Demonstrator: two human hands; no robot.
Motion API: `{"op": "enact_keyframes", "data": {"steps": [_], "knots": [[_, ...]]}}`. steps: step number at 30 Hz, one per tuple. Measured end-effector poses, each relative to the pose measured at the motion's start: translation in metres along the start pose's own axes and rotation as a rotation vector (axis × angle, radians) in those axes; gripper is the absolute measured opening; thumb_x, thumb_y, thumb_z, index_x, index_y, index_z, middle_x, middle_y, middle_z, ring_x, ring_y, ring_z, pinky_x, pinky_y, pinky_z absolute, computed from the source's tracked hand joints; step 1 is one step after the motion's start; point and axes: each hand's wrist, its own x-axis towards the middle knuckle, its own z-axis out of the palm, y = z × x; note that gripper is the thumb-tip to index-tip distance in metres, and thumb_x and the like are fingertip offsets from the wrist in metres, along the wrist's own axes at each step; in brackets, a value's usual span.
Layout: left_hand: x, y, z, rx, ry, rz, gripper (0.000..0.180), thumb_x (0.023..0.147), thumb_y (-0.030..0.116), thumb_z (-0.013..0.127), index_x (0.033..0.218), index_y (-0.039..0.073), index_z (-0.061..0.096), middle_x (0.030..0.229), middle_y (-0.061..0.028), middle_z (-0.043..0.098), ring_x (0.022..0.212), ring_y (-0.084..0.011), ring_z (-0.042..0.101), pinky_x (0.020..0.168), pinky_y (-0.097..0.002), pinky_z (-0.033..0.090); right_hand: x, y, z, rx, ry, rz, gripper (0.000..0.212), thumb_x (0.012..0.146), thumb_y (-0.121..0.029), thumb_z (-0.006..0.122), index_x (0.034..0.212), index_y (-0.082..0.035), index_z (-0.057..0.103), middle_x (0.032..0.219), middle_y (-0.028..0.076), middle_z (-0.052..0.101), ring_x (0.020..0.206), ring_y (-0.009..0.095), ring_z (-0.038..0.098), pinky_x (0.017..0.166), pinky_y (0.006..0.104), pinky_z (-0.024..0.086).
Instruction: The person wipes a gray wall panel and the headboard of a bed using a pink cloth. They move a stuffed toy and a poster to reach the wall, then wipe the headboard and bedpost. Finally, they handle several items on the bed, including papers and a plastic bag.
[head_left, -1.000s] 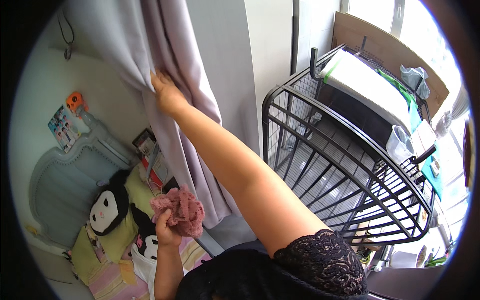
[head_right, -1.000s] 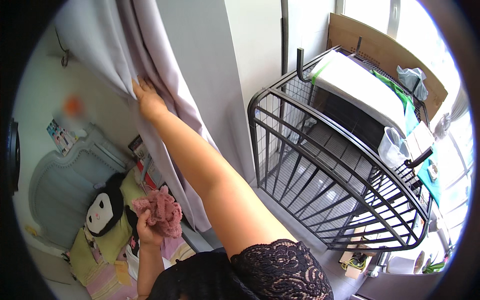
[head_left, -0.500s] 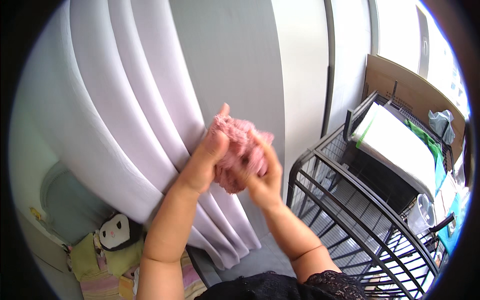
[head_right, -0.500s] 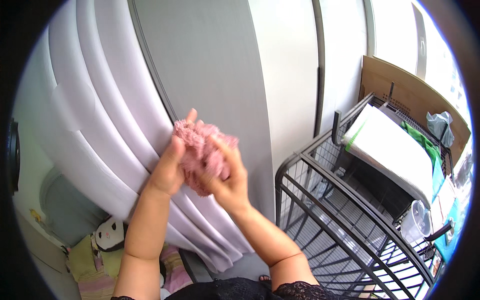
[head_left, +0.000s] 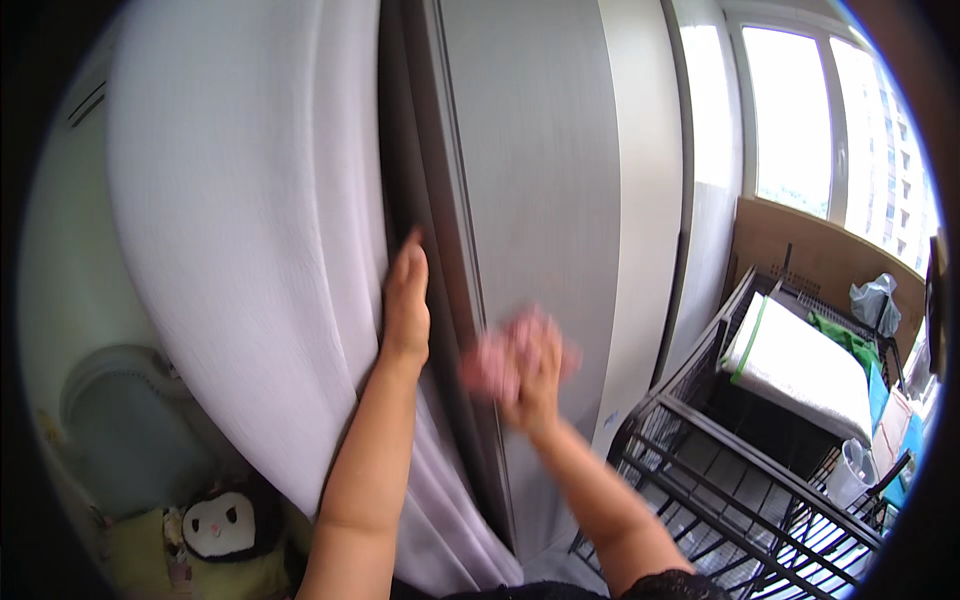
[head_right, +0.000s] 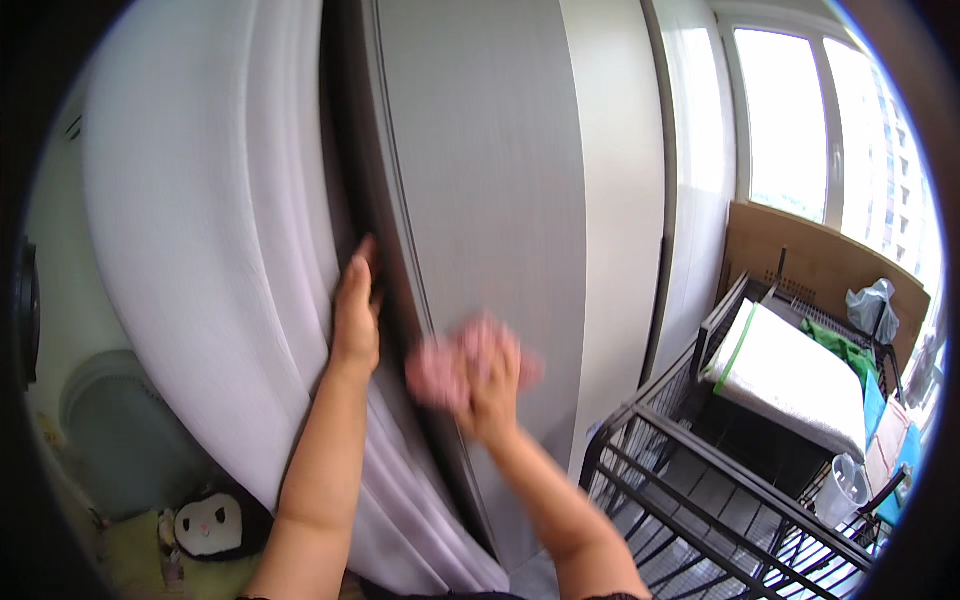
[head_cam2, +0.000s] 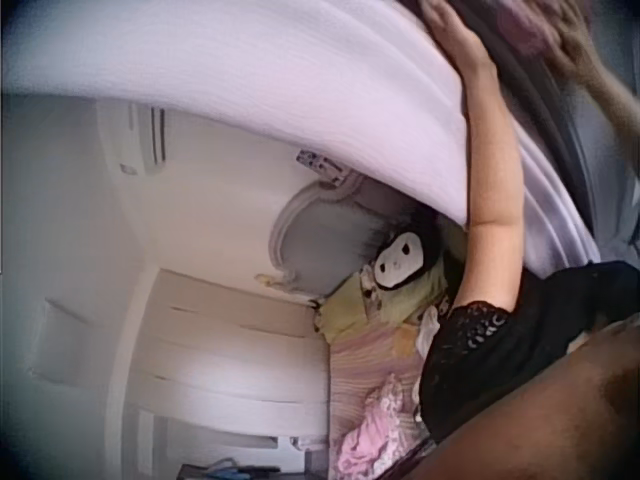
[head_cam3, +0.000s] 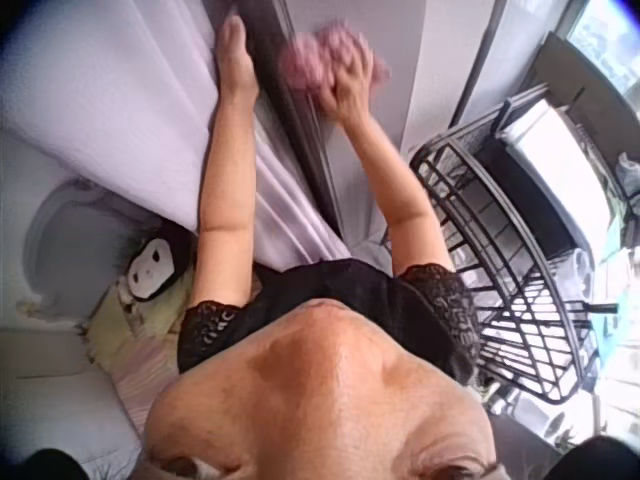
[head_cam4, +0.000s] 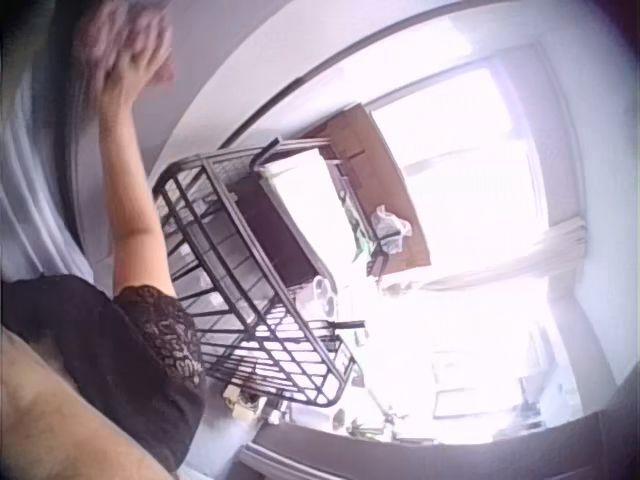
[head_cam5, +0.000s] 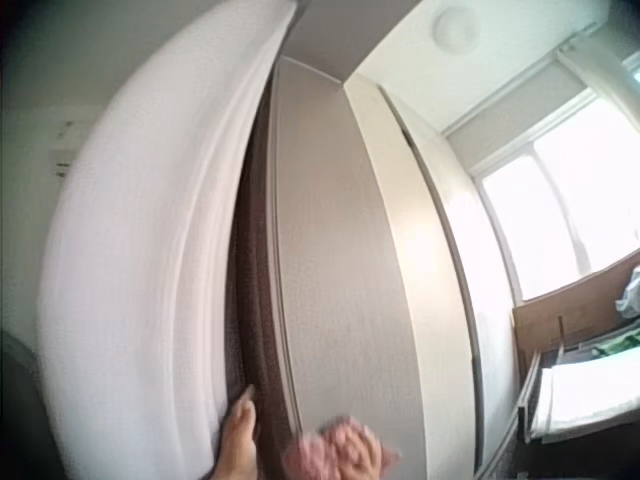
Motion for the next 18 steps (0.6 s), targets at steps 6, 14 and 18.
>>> {"op": "enact_keyframes", "data": {"steps": [6, 14, 18], "knots": [[0.006, -0.004, -0.012, -0.264, -0.223, -0.080, 0.083, 0.094, 0.067, 0.018, 0.147, 0.004, 0.029, 0.152, -0.0107, 0.029, 0.143, -0.0232, 0.019, 0.116, -0.0378, 0.010, 0.025, -0.022, 0.007, -0.041, -0.040, 0.105, 0.052, 0.077, -0.030, 0.062, 0.127, -0.016, 0.061, 0.143, 0.025, 0.038, 0.135, 0.050, 0.028, 0.110, 0.0604, 0.020], [0.033, 0.004, -0.062, -0.359, -0.446, -0.137, 0.107, 0.074, 0.088, 0.004, 0.152, 0.014, -0.003, 0.152, -0.0168, 0.029, 0.145, -0.0295, 0.015, 0.115, -0.0477, -0.006, 0.478, -0.005, 0.037, -0.269, 0.264, 0.022, 0.061, 0.081, -0.036, 0.062, 0.137, -0.016, 0.047, 0.136, 0.020, 0.046, 0.127, 0.041, 0.041, 0.104, 0.0503, 0.034], [0.039, -0.009, -0.069, -0.468, -0.455, -0.181, 0.112, 0.070, 0.092, 0.008, 0.152, 0.018, -0.007, 0.153, -0.0198, 0.025, 0.141, -0.0312, 0.025, 0.115, -0.0448, 0.006, 0.481, -0.021, 0.042, -0.387, 0.306, 0.029, 0.054, 0.080, -0.035, 0.060, 0.129, -0.014, 0.053, 0.131, 0.021, 0.051, 0.123, 0.039, 0.046, 0.101, 0.0497, 0.038]]}}
